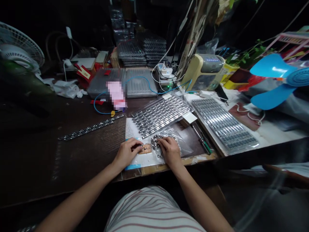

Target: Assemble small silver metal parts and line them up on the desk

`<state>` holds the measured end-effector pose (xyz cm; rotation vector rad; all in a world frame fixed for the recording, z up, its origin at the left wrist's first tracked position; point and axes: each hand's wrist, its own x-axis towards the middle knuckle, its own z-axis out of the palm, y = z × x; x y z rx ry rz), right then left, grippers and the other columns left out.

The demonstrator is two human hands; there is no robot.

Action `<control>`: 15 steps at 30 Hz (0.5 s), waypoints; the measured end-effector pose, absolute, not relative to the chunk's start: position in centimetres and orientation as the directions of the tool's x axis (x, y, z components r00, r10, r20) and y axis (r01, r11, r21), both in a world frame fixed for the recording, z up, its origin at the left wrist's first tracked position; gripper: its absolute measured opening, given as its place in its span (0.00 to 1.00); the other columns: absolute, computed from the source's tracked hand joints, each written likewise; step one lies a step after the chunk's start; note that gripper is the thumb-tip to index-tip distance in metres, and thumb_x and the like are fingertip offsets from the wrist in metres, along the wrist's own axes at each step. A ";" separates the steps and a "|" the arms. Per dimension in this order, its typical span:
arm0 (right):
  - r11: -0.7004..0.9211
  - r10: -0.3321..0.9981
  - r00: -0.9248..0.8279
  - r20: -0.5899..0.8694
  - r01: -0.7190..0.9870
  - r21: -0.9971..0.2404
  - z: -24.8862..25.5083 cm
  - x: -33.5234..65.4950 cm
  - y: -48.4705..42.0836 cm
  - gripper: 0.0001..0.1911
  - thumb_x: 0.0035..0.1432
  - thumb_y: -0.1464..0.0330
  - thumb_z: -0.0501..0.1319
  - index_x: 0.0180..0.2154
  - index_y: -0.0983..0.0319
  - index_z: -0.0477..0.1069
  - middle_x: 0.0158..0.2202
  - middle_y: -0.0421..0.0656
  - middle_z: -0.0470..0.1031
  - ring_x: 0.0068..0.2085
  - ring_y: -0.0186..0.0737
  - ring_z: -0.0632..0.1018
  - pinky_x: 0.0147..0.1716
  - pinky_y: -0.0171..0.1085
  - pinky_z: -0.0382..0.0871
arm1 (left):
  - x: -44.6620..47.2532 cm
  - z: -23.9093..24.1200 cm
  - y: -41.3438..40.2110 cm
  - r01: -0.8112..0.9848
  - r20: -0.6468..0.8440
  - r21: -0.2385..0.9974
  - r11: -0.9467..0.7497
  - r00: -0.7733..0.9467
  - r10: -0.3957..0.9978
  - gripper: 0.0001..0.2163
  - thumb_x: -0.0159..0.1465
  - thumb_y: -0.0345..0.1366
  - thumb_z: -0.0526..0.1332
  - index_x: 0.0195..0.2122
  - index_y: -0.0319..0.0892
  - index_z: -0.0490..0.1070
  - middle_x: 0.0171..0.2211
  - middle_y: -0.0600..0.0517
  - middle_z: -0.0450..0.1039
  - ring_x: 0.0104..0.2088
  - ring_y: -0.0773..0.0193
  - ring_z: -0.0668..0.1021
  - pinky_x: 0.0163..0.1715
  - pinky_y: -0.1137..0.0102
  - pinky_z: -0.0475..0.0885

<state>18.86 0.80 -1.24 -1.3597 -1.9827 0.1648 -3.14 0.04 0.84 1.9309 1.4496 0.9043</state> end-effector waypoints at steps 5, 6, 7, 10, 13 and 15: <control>0.442 0.862 -0.177 0.475 0.722 -0.533 -1.4 19.1 0.7 0.11 0.62 0.72 0.53 0.42 0.59 0.73 0.39 0.45 0.73 0.42 0.42 0.71 0.42 0.40 0.67 | -2.5 -0.2 -0.6 0.583 0.260 0.742 -0.330 0.204 0.944 0.06 0.61 0.33 0.61 0.37 0.43 0.76 0.34 0.50 0.75 0.34 0.65 0.76 0.36 0.71 0.71; 0.441 0.863 -0.173 0.475 0.717 -0.540 -1.3 19.1 0.7 0.11 0.62 0.72 0.54 0.42 0.59 0.73 0.39 0.45 0.73 0.42 0.41 0.71 0.41 0.40 0.67 | -2.4 -0.2 -0.6 0.583 0.273 0.736 -0.343 0.209 0.939 0.06 0.61 0.33 0.61 0.38 0.43 0.76 0.34 0.50 0.75 0.34 0.65 0.76 0.36 0.71 0.71; 0.438 0.865 -0.169 0.472 0.714 -0.547 -1.3 19.1 0.7 0.11 0.62 0.73 0.54 0.41 0.59 0.73 0.38 0.45 0.72 0.41 0.41 0.71 0.41 0.40 0.67 | -2.4 -0.2 -0.7 0.587 0.284 0.728 -0.354 0.212 0.935 0.06 0.61 0.33 0.62 0.37 0.43 0.76 0.34 0.50 0.75 0.34 0.65 0.76 0.36 0.71 0.71; 0.417 0.876 -0.147 0.459 0.710 -0.568 -1.0 19.0 0.7 0.08 0.61 0.73 0.55 0.38 0.60 0.72 0.35 0.44 0.72 0.39 0.42 0.71 0.40 0.40 0.67 | -2.2 -0.2 -0.7 0.623 0.290 0.693 -0.363 0.220 0.931 0.05 0.61 0.33 0.62 0.37 0.43 0.77 0.33 0.50 0.74 0.34 0.65 0.75 0.36 0.70 0.70; 0.422 0.876 -0.141 0.462 0.688 -0.590 -0.8 19.0 0.7 0.06 0.61 0.71 0.56 0.36 0.60 0.72 0.34 0.43 0.73 0.38 0.41 0.72 0.39 0.39 0.67 | -2.1 -0.2 -0.7 0.658 0.265 0.666 -0.352 0.231 0.936 0.05 0.61 0.33 0.62 0.36 0.43 0.77 0.32 0.50 0.73 0.34 0.64 0.75 0.36 0.70 0.69; 0.443 0.867 -0.153 0.474 0.672 -0.593 -0.9 19.0 0.8 0.06 0.61 0.69 0.56 0.35 0.59 0.73 0.34 0.43 0.74 0.38 0.40 0.73 0.39 0.39 0.67 | -2.1 -0.2 -0.6 0.665 0.257 0.658 -0.352 0.241 0.936 0.05 0.61 0.33 0.62 0.36 0.42 0.77 0.32 0.50 0.73 0.34 0.64 0.75 0.36 0.70 0.69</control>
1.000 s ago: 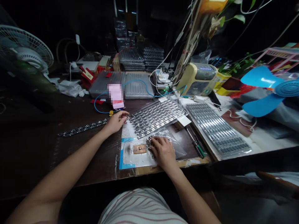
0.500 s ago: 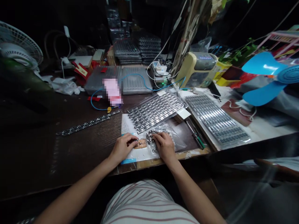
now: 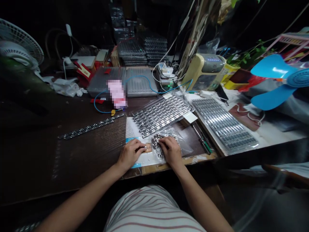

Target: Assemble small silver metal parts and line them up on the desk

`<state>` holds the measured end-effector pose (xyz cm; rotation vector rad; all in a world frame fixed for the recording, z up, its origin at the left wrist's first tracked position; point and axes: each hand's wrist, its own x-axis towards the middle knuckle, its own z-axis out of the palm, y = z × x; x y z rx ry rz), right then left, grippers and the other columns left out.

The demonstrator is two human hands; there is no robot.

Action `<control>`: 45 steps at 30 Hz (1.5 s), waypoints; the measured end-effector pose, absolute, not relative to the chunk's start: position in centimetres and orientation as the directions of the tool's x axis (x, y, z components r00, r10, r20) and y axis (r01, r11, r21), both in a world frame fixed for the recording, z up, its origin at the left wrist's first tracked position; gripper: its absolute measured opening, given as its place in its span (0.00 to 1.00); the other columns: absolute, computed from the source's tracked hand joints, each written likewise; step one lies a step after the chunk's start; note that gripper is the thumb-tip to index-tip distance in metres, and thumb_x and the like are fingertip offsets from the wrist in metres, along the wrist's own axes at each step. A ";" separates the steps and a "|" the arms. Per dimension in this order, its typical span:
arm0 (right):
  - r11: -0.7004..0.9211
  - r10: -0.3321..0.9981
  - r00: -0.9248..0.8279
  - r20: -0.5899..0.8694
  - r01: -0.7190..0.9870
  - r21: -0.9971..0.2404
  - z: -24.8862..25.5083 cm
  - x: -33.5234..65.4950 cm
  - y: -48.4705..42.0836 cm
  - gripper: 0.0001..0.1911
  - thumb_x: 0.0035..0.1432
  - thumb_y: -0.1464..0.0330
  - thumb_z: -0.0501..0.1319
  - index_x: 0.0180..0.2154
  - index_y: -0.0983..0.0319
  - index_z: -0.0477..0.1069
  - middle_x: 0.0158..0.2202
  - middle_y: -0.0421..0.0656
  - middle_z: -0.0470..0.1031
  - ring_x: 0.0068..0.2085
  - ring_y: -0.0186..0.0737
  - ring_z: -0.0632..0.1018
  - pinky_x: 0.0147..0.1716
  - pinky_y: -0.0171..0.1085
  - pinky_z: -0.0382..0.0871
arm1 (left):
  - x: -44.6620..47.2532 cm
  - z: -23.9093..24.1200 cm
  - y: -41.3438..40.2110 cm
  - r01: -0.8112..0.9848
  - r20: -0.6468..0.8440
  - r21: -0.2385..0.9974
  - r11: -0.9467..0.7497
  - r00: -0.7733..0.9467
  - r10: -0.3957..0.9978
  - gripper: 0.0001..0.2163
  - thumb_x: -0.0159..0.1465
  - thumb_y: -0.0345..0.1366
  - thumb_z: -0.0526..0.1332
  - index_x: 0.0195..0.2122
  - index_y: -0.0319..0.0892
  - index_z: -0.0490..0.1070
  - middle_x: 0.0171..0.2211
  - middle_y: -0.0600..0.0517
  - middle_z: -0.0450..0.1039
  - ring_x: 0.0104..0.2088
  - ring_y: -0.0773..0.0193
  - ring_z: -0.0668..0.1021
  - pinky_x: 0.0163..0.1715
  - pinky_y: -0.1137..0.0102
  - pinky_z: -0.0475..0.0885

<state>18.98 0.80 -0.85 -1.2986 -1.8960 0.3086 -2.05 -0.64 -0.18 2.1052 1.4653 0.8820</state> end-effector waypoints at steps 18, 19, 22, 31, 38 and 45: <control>0.490 0.864 -0.345 0.366 0.745 -0.452 0.1 14.3 0.2 0.05 0.57 0.62 0.63 0.35 0.53 0.77 0.34 0.40 0.75 0.37 0.39 0.69 0.36 0.39 0.56 | -2.4 -0.3 0.2 0.526 0.267 0.806 -0.272 0.088 0.960 0.04 0.60 0.32 0.60 0.34 0.42 0.75 0.33 0.51 0.74 0.35 0.64 0.76 0.35 0.71 0.70; 0.492 0.863 -0.356 0.359 0.751 -0.440 0.2 14.3 0.2 0.05 0.58 0.62 0.63 0.36 0.52 0.77 0.34 0.40 0.74 0.37 0.39 0.69 0.36 0.39 0.56 | -2.4 -0.4 0.2 0.522 0.263 0.811 -0.265 0.080 0.961 0.04 0.60 0.32 0.60 0.35 0.42 0.75 0.33 0.51 0.75 0.35 0.64 0.76 0.34 0.71 0.70; 0.486 0.863 -0.353 0.362 0.774 -0.405 0.4 15.2 0.3 0.08 0.59 0.64 0.62 0.41 0.52 0.76 0.38 0.41 0.74 0.39 0.40 0.68 0.37 0.39 0.58 | -2.4 -0.7 0.1 0.501 0.247 0.831 -0.240 0.054 0.968 0.05 0.60 0.32 0.61 0.35 0.42 0.75 0.34 0.50 0.75 0.35 0.64 0.76 0.31 0.73 0.70; 0.483 0.845 -0.331 0.419 0.808 -0.337 -0.7 18.7 1.2 0.09 0.63 0.66 0.56 0.40 0.57 0.74 0.38 0.44 0.74 0.38 0.42 0.71 0.37 0.41 0.62 | -1.5 0.9 0.8 0.505 0.265 0.814 -0.287 0.117 0.957 0.04 0.60 0.34 0.61 0.34 0.42 0.75 0.34 0.51 0.74 0.35 0.64 0.76 0.35 0.71 0.70; 0.440 0.860 -0.216 0.462 0.774 -0.456 -1.1 18.6 1.0 0.08 0.63 0.68 0.54 0.38 0.59 0.72 0.38 0.44 0.74 0.40 0.41 0.72 0.41 0.40 0.64 | -0.3 0.1 0.1 0.585 0.316 0.693 -0.421 0.278 0.907 0.04 0.60 0.35 0.62 0.35 0.44 0.76 0.34 0.50 0.75 0.37 0.62 0.75 0.38 0.68 0.69; 0.408 0.879 -0.179 0.442 0.761 -0.504 -1.0 18.8 1.0 0.06 0.58 0.74 0.54 0.35 0.60 0.68 0.33 0.43 0.73 0.37 0.41 0.71 0.39 0.40 0.63 | -0.2 -0.1 0.0 0.601 0.318 0.672 -0.433 0.294 0.901 0.04 0.60 0.34 0.63 0.34 0.44 0.77 0.33 0.50 0.75 0.37 0.62 0.75 0.38 0.68 0.69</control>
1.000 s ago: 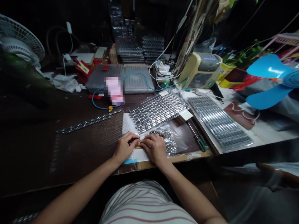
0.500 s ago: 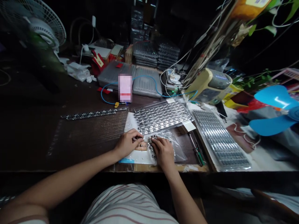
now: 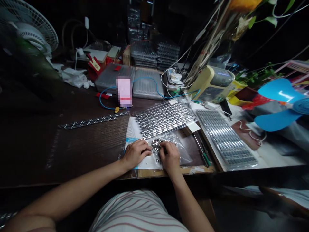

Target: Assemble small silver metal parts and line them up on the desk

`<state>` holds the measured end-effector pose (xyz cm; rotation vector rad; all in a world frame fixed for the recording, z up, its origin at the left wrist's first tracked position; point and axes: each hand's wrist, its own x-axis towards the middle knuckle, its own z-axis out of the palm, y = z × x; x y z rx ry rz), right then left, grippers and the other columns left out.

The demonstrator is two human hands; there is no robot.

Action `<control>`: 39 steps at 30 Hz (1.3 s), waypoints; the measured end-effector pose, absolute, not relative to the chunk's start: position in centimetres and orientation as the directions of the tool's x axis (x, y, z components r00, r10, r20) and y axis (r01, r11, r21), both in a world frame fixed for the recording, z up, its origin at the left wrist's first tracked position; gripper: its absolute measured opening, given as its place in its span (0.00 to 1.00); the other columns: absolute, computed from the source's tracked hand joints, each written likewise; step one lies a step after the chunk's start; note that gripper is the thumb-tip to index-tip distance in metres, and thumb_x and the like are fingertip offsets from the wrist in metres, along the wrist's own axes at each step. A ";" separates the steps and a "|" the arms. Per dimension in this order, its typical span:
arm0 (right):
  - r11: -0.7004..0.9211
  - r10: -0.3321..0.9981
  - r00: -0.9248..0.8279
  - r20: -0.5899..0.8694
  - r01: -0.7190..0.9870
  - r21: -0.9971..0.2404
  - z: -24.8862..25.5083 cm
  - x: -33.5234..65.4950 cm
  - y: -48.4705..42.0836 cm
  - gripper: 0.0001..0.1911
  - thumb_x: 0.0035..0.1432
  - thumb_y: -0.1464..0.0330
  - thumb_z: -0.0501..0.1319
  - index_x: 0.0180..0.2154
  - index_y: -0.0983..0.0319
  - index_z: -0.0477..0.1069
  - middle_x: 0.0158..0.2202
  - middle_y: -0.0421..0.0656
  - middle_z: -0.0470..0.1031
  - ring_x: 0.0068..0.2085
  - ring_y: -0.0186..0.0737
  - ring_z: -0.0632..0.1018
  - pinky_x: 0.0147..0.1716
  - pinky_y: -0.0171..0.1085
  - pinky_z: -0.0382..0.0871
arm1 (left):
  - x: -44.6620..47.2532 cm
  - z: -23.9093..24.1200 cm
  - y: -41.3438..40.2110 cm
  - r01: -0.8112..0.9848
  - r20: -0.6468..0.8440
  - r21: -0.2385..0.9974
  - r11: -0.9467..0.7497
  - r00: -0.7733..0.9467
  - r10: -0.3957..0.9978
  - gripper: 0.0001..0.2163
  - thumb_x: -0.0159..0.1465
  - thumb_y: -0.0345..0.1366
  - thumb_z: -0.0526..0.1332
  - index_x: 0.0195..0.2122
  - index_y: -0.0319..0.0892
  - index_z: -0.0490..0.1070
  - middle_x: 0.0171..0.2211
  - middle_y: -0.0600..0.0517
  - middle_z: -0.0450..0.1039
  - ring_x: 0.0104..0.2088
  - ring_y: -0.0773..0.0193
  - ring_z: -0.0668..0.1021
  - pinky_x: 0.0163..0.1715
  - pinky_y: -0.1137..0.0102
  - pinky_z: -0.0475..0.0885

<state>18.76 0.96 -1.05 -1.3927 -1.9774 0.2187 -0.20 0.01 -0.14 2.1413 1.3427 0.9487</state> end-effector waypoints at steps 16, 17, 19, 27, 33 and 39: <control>0.409 0.879 -0.184 0.441 0.767 -0.495 -0.8 18.6 0.9 0.07 0.57 0.74 0.53 0.33 0.59 0.68 0.32 0.43 0.72 0.37 0.41 0.71 0.38 0.40 0.64 | -0.3 -0.2 0.0 0.596 0.311 0.675 -0.434 0.304 0.901 0.04 0.61 0.34 0.62 0.34 0.44 0.76 0.33 0.50 0.75 0.36 0.62 0.75 0.38 0.67 0.69; 0.407 0.880 -0.185 0.438 0.768 -0.495 -0.8 18.7 0.9 0.07 0.57 0.74 0.53 0.33 0.59 0.68 0.33 0.43 0.72 0.37 0.42 0.71 0.38 0.40 0.64 | -0.4 -0.2 0.1 0.596 0.307 0.676 -0.434 0.308 0.901 0.04 0.61 0.34 0.62 0.34 0.44 0.76 0.33 0.50 0.75 0.36 0.62 0.75 0.38 0.67 0.69; 0.410 0.880 -0.188 0.437 0.767 -0.494 -0.9 18.7 0.9 0.07 0.58 0.74 0.54 0.34 0.59 0.69 0.34 0.43 0.72 0.38 0.42 0.71 0.39 0.40 0.64 | -0.3 -0.3 0.0 0.596 0.301 0.676 -0.433 0.313 0.901 0.03 0.61 0.34 0.62 0.34 0.43 0.76 0.33 0.50 0.75 0.36 0.62 0.75 0.38 0.67 0.69; 0.482 0.835 -0.186 0.518 0.701 -0.525 -0.7 18.8 0.9 0.09 0.60 0.71 0.54 0.38 0.58 0.72 0.36 0.44 0.75 0.39 0.41 0.74 0.40 0.41 0.68 | -1.7 0.5 1.6 0.531 0.388 0.729 -0.432 0.199 0.900 0.04 0.60 0.32 0.62 0.35 0.43 0.76 0.33 0.50 0.75 0.36 0.63 0.75 0.38 0.69 0.70; 0.509 0.840 -0.243 0.485 0.663 -0.550 -0.5 18.0 0.5 0.14 0.61 0.74 0.51 0.45 0.58 0.70 0.39 0.45 0.75 0.42 0.42 0.74 0.42 0.41 0.69 | -10.1 1.5 9.3 0.778 0.417 0.596 -0.199 -0.088 0.905 0.05 0.59 0.35 0.61 0.32 0.41 0.76 0.34 0.49 0.74 0.35 0.61 0.74 0.39 0.67 0.68; 0.506 0.856 -0.300 0.421 0.651 -0.565 -0.2 16.0 0.2 0.06 0.61 0.69 0.57 0.37 0.59 0.72 0.34 0.42 0.76 0.37 0.40 0.74 0.38 0.39 0.66 | -14.2 -0.1 10.5 0.909 0.368 0.408 -0.079 -0.085 0.926 0.07 0.60 0.37 0.59 0.32 0.44 0.77 0.36 0.47 0.75 0.40 0.54 0.72 0.41 0.61 0.62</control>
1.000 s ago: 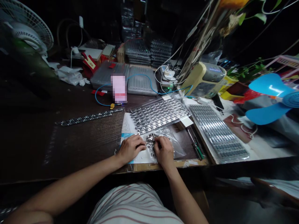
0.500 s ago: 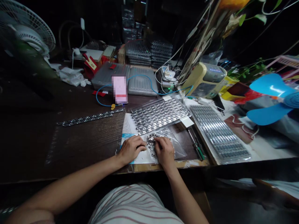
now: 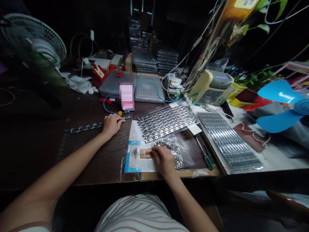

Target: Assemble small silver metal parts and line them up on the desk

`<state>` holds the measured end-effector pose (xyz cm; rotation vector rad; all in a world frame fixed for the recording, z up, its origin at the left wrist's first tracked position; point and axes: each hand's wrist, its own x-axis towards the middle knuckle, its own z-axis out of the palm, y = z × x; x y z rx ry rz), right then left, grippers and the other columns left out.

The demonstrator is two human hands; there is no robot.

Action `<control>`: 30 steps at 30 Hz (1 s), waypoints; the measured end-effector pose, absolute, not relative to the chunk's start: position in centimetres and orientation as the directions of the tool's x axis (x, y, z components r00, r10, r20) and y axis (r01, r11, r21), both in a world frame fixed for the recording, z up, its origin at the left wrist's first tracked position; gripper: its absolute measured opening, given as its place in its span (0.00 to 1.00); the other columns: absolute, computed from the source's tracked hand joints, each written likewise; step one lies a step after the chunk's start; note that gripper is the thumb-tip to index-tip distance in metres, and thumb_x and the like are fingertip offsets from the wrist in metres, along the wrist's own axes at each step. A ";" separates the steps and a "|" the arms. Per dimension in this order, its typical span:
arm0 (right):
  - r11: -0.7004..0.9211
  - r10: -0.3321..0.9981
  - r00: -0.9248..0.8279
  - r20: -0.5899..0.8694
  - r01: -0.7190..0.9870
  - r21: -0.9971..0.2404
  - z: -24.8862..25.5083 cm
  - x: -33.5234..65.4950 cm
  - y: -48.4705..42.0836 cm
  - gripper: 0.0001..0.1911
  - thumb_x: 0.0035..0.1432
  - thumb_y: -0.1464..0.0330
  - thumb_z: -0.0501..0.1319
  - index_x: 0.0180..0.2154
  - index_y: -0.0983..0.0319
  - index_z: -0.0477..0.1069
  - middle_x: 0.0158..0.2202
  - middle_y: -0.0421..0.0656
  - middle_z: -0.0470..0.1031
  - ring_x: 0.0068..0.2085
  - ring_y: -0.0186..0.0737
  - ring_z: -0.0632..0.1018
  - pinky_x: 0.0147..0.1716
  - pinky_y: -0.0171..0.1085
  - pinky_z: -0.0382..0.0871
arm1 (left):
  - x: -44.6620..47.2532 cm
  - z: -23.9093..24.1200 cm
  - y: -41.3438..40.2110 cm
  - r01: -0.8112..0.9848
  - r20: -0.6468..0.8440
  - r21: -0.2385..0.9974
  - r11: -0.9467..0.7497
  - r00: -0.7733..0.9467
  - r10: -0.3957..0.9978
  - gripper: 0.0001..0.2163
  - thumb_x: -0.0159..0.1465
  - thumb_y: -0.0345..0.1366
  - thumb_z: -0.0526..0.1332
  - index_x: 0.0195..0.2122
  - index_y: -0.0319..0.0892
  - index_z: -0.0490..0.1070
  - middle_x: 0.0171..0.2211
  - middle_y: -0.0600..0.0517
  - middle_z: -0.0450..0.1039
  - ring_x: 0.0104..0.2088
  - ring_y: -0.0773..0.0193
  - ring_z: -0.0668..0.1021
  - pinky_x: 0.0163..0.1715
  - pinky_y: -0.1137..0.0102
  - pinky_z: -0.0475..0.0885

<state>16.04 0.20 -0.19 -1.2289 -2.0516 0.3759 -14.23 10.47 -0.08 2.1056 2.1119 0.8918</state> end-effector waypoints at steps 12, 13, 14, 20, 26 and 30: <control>0.526 0.845 -0.369 0.388 0.704 -0.476 -0.2 14.5 0.0 0.04 0.59 0.67 0.61 0.34 0.55 0.76 0.36 0.40 0.75 0.37 0.38 0.71 0.36 0.38 0.59 | -8.7 2.0 13.3 0.907 0.311 0.373 -0.196 0.076 0.947 0.08 0.61 0.38 0.59 0.34 0.45 0.78 0.37 0.48 0.78 0.41 0.55 0.74 0.42 0.62 0.60; 0.528 0.844 -0.370 0.389 0.702 -0.478 -0.3 14.6 -0.1 0.04 0.59 0.67 0.61 0.35 0.55 0.76 0.36 0.40 0.75 0.37 0.38 0.71 0.37 0.38 0.59 | -7.7 2.2 13.9 0.907 0.280 0.381 -0.181 0.073 0.957 0.08 0.60 0.39 0.60 0.33 0.45 0.78 0.37 0.48 0.78 0.40 0.54 0.75 0.42 0.62 0.61; 0.530 0.842 -0.371 0.391 0.702 -0.476 -0.3 14.5 -0.1 0.04 0.59 0.67 0.61 0.35 0.55 0.76 0.36 0.40 0.75 0.38 0.38 0.71 0.37 0.38 0.59 | -6.8 2.4 14.4 0.908 0.254 0.386 -0.162 0.065 0.965 0.07 0.60 0.39 0.61 0.32 0.45 0.78 0.36 0.48 0.78 0.40 0.54 0.75 0.43 0.62 0.61; 0.544 0.829 -0.392 0.399 0.732 -0.411 0.0 14.9 -0.1 0.07 0.61 0.66 0.60 0.39 0.54 0.76 0.38 0.41 0.75 0.39 0.39 0.70 0.37 0.39 0.59 | -6.1 3.2 14.6 0.903 0.218 0.422 -0.081 -0.014 0.976 0.07 0.59 0.38 0.60 0.31 0.43 0.76 0.33 0.48 0.78 0.36 0.56 0.77 0.40 0.64 0.65; 0.438 0.873 -0.346 0.343 0.866 -0.242 0.9 18.8 0.3 0.15 0.60 0.67 0.60 0.49 0.56 0.71 0.48 0.45 0.72 0.43 0.46 0.70 0.39 0.42 0.62 | -8.5 3.5 9.4 0.520 0.110 0.849 -0.094 0.000 0.994 0.14 0.61 0.39 0.56 0.46 0.41 0.71 0.30 0.51 0.75 0.26 0.65 0.77 0.28 0.71 0.71; 0.444 0.885 -0.377 0.274 0.861 -0.248 0.5 19.9 0.3 0.11 0.59 0.66 0.61 0.44 0.58 0.73 0.41 0.46 0.73 0.40 0.43 0.71 0.37 0.40 0.64 | -8.1 3.1 5.1 0.420 0.000 0.907 -0.035 0.084 0.996 0.15 0.60 0.41 0.57 0.44 0.40 0.72 0.27 0.52 0.73 0.22 0.68 0.73 0.23 0.73 0.70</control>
